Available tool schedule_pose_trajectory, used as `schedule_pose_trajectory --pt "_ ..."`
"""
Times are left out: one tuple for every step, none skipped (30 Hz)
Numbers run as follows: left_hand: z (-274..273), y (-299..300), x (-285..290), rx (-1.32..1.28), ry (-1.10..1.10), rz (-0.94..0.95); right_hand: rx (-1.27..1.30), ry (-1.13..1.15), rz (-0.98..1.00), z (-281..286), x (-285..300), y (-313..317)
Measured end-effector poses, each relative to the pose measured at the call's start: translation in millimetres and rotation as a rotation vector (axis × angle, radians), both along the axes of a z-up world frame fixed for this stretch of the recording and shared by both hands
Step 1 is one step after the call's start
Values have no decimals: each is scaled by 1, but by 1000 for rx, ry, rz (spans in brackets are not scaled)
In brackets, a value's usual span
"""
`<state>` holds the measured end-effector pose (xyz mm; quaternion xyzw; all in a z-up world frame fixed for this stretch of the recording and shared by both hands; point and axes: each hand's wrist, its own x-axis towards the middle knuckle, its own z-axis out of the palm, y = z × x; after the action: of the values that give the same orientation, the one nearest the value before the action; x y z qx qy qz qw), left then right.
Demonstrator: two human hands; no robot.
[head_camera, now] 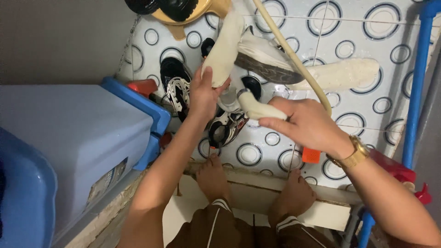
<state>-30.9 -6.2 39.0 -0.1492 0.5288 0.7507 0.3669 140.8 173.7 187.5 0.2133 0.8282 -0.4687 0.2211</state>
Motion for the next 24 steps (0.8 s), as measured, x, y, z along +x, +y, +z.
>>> schedule_pose_trajectory --pt "5 0 0 -21 21 -6 21 10 -15 -4 1 3" --pt "9 0 0 -41 42 -13 43 21 -30 -8 2 7" --pt "8 -2 -1 -40 43 -13 43 23 -30 -11 2 10" --pt "6 -4 -2 -66 77 -37 41 14 -56 -14 2 12" --pt "4 -7 -2 -91 111 -60 38 6 -83 -18 3 15" --pt "6 -7 -3 -91 114 -60 39 9 -83 -24 5 18" --pt "9 -8 -4 -137 178 -115 37 -1 -99 -29 7 22" --pt "12 -8 -6 -184 243 -169 36 -10 -115 -35 8 25" --pt "20 -9 -5 -184 247 -169 36 -6 -116 -35 10 28" --pt "28 -9 -6 -273 476 -304 -4 4 -157 -35 12 31" --pt "36 -10 -6 -362 704 -438 -44 14 -198 -34 13 34" --pt "50 -8 -8 -366 710 -434 -46 21 -195 -37 19 37" --pt "64 -7 -10 -503 1050 -634 -72 40 -156 -40 24 41" --pt "78 -7 -11 -642 1387 -835 -98 58 -117 -44 30 44" --pt "109 5 -15 -649 1391 -832 -100 63 -113 -53 38 48" --pt "140 18 -18 -754 1177 -832 -144 133 -167 -62 48 52" --pt "171 30 -21 -848 959 -828 -188 203 -222 -71 57 57" --pt "164 25 -35 -849 963 -826 -187 208 -221 -71 60 59" --pt "157 20 -49 -689 1191 -593 -185 218 -230 -71 63 62" --pt "150 15 -62 -509 1399 -358 -183 227 -242 -71 67 64" --pt "149 12 -81 -508 1402 -359 -183 230 -243 -71 69 66" --pt "149 9 -101 -530 1393 -177 -183 243 -249 -71 71 67" --pt "150 6 -121 -548 1377 6 -183 256 -255 -71 74 69" --pt "138 6 -145 -546 1381 4 -183 260 -258 -70 74 70"
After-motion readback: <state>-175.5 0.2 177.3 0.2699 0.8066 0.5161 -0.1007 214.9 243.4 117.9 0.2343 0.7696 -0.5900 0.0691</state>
